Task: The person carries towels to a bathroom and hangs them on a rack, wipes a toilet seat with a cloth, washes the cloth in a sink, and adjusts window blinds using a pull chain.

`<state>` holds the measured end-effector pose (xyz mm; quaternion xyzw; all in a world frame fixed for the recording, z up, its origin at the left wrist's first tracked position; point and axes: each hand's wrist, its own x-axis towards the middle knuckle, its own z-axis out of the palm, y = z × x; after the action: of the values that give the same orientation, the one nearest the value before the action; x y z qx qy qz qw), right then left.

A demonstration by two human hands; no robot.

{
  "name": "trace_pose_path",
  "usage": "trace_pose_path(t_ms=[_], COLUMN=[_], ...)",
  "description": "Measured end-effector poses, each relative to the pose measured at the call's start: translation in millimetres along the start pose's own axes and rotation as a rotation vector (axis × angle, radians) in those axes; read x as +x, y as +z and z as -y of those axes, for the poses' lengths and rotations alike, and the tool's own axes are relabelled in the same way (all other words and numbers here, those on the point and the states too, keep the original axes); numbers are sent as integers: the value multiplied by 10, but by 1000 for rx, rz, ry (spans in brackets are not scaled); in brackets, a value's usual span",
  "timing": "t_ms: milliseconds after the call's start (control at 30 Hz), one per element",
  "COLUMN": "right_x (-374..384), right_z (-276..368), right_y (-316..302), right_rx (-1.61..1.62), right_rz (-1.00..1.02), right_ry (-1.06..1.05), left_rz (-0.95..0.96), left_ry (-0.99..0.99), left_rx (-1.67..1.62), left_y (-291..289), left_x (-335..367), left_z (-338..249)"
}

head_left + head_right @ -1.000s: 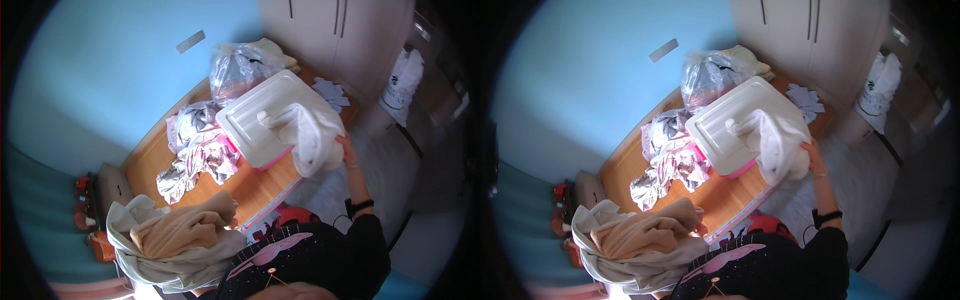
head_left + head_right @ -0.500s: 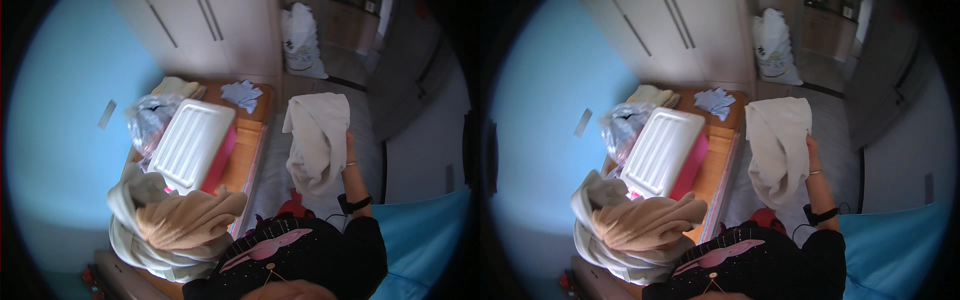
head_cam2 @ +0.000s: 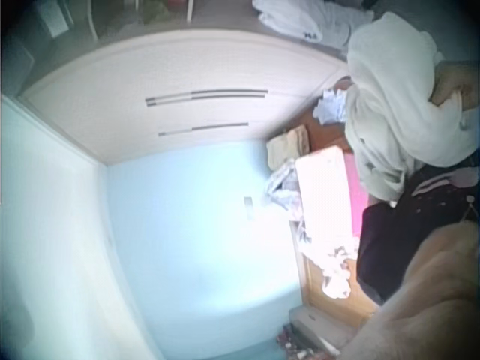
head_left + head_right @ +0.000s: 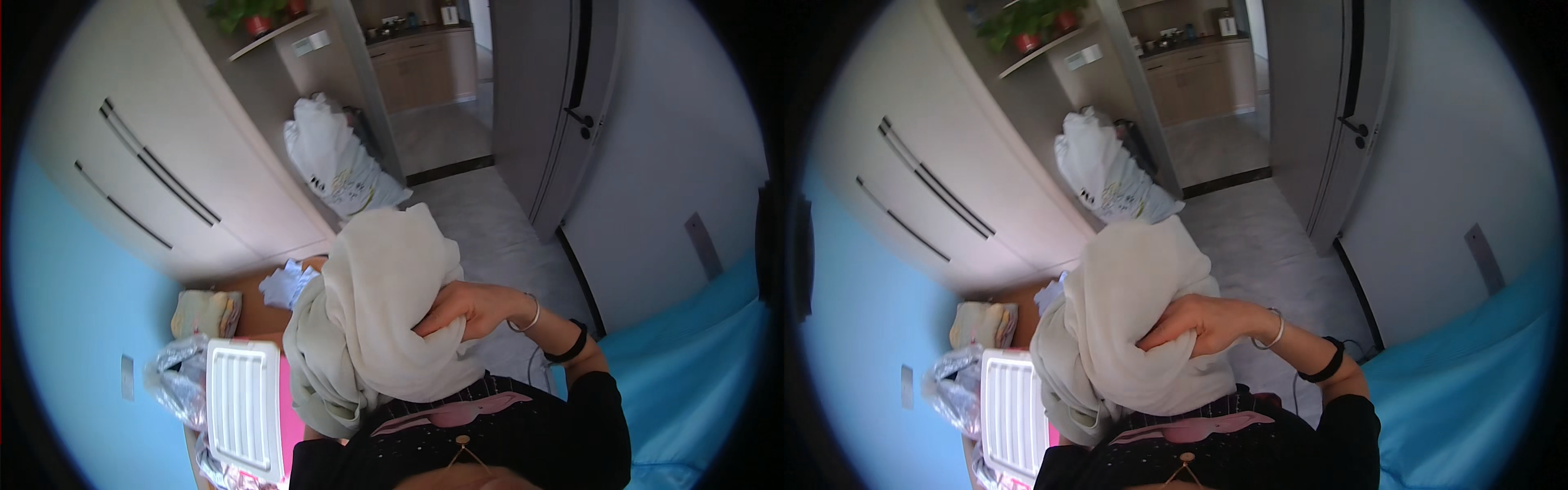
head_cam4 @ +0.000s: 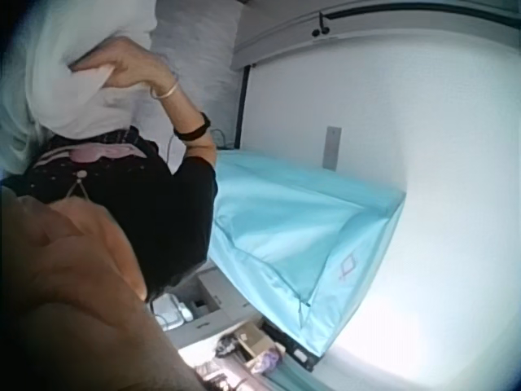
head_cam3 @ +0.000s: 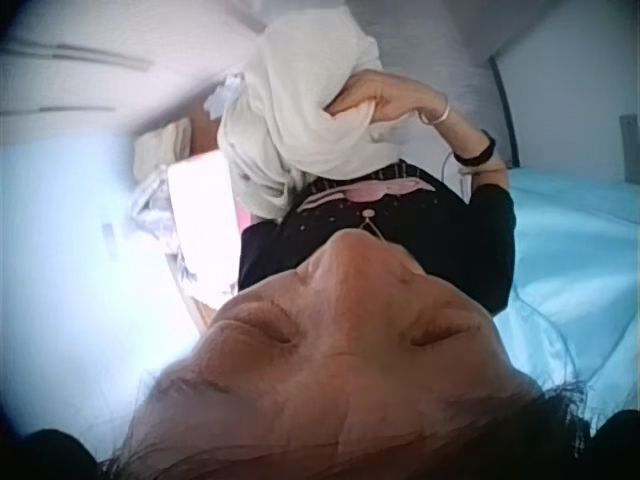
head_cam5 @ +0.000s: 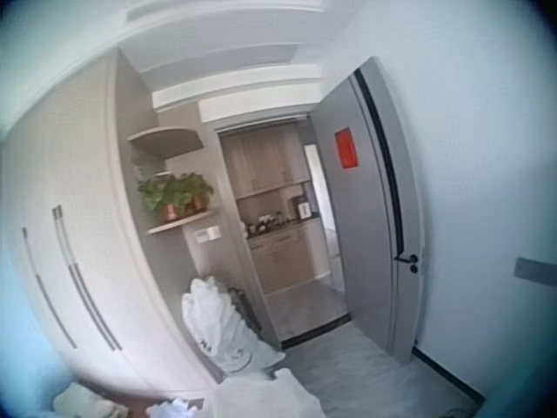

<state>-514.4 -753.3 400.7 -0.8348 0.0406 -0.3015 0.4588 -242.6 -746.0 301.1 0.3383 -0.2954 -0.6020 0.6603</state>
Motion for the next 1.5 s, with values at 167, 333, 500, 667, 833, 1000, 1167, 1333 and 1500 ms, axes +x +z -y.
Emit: trace_pose_path(t_ms=[167,333,500,667,833,1000,1167,1333,1500], right_x=[-165,-261,-629,-1350,-1304,-1088,-342,-247,-613], right_z=[-378,-933,-1083,-1439,-2082,-2767,-3487,-4478,-5117], right_y=[-733,-1726,-2963,-3752,-4781,-6071,-7410,-8592,-9687], right_rx=[-143,-231,-388,-236,25,28,385,319,377], right_rz=[-123,-113,-639,-1451,-1596,-1158,-822,-622,-1156], right_ry=[60,164,249,249,-24,180,342,557,365], left_rz=[89,132,171,302,404,517,618,648,634], left_ry=[-95,-128,-58,54,142,132,88,97,170], left_rx=[-9,5,22,27,29,44,160,193,118], left_y=[505,889,1352,2219,3000,3970,5034,5664,5991], left_x=[1041,2228,3475,4900,6129,7380,8568,9687,10944], left_z=[481,850,762,688,775,1279,1797,2120,2253])
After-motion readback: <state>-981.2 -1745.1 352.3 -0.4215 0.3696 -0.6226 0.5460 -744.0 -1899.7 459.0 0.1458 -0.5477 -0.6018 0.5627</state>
